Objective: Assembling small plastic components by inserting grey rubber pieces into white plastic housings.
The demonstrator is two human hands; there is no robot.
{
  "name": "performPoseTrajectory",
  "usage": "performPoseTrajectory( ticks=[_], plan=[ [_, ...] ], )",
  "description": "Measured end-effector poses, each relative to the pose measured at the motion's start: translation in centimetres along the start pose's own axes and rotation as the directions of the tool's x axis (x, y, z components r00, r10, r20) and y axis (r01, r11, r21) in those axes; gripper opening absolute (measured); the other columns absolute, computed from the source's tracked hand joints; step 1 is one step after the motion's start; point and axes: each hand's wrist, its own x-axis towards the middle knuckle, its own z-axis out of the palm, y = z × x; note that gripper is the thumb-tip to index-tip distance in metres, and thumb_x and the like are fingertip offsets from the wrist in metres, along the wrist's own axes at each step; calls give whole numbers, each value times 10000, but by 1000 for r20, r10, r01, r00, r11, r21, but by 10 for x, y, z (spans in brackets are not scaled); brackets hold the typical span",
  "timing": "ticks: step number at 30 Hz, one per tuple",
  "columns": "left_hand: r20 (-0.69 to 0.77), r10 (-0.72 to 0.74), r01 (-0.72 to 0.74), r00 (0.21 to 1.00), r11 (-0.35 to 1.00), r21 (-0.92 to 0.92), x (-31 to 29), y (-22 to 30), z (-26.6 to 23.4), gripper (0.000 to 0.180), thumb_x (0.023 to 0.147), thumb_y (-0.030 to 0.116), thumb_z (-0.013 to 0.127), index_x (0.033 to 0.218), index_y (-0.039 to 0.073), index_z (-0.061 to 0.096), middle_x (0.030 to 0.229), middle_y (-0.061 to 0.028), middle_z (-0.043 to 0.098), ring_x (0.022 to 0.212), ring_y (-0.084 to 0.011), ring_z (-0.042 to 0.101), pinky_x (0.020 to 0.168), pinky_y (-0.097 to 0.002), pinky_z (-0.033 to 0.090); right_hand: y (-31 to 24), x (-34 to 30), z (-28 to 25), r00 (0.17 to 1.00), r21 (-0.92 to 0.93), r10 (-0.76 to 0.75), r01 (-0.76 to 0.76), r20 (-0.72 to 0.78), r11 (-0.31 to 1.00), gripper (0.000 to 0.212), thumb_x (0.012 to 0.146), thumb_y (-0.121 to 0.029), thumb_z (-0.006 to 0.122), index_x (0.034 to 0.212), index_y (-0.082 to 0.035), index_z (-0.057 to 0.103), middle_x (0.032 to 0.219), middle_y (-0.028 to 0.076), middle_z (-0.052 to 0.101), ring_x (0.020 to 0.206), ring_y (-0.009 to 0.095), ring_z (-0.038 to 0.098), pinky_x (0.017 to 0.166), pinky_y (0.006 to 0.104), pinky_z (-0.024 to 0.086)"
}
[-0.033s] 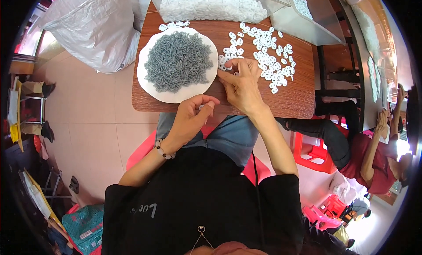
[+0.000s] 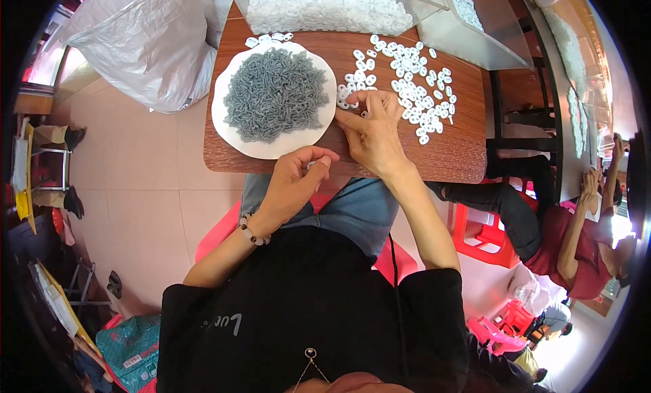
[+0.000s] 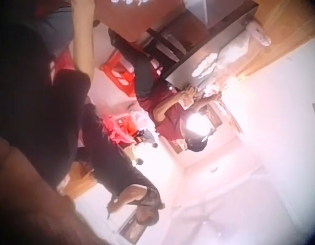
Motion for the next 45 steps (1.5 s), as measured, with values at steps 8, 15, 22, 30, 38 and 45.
performPoseTrajectory(
  ticks=[8, 15, 22, 30, 38, 45],
  plan=[
    [22, 6, -6, 1000, 1000, -11, 2, -4, -4, 204, 930, 184, 554, 1021, 13, 621, 704, 28, 541, 543, -6, 412, 468, -151, 292, -6, 0, -9, 997, -70, -60, 63, 47, 996, 338, 682, -41, 658, 989, -173, 709, 1098, 57, 517, 1034, 281, 389, 901, 435, 264],
    [36, -7, 7, 999, 1000, -21, 1, 0, -4, 202, 930, 185, 553, 1006, 13, 627, 711, 24, 546, 546, -10, 420, 467, -151, 294, -6, 4, -10, 993, -51, -106, 108, 49, 993, 313, 712, -65, 665, 1013, -147, 691, 1107, 51, 523, 1029, 273, 400, 895, 438, 269],
    [24, -22, 23, 999, 999, -31, 0, 1, -4, 204, 928, 192, 557, 1002, 16, 629, 706, 26, 542, 544, -9, 425, 465, -151, 296, -4, 0, -5, 995, -71, -77, 82, 64, 994, 327, 740, -78, 656, 1053, -170, 677, 1137, 53, 507, 1027, 274, 403, 897, 431, 264],
    [19, -35, 37, 999, 997, -70, -1, 0, -5, 201, 932, 182, 551, 1015, 12, 620, 707, 34, 527, 534, -7, 415, 455, -149, 286, -5, 5, -5, 991, -104, -103, 112, 88, 988, 326, 732, -78, 655, 1037, -191, 679, 1164, 58, 483, 1048, 282, 389, 899, 439, 262],
    [-36, -58, 54, 998, 994, -95, -9, 7, -13, 199, 931, 182, 546, 971, 6, 629, 664, 47, 497, 519, -3, 397, 443, -153, 271, -5, 3, -9, 996, -66, -70, 74, 61, 995, 333, 741, -110, 686, 1065, -183, 671, 1200, 53, 482, 1066, 287, 388, 916, 455, 258],
    [-108, -83, 71, 991, 992, -106, -26, 14, -25, 271, 959, 242, 516, 882, 9, 632, 592, 63, 440, 479, 0, 364, 430, -153, 257, -3, 7, -7, 995, -21, -86, 87, 51, 996, 340, 732, -75, 665, 1056, -179, 675, 1181, 55, 500, 1080, 286, 389, 919, 447, 259]
  ],
)
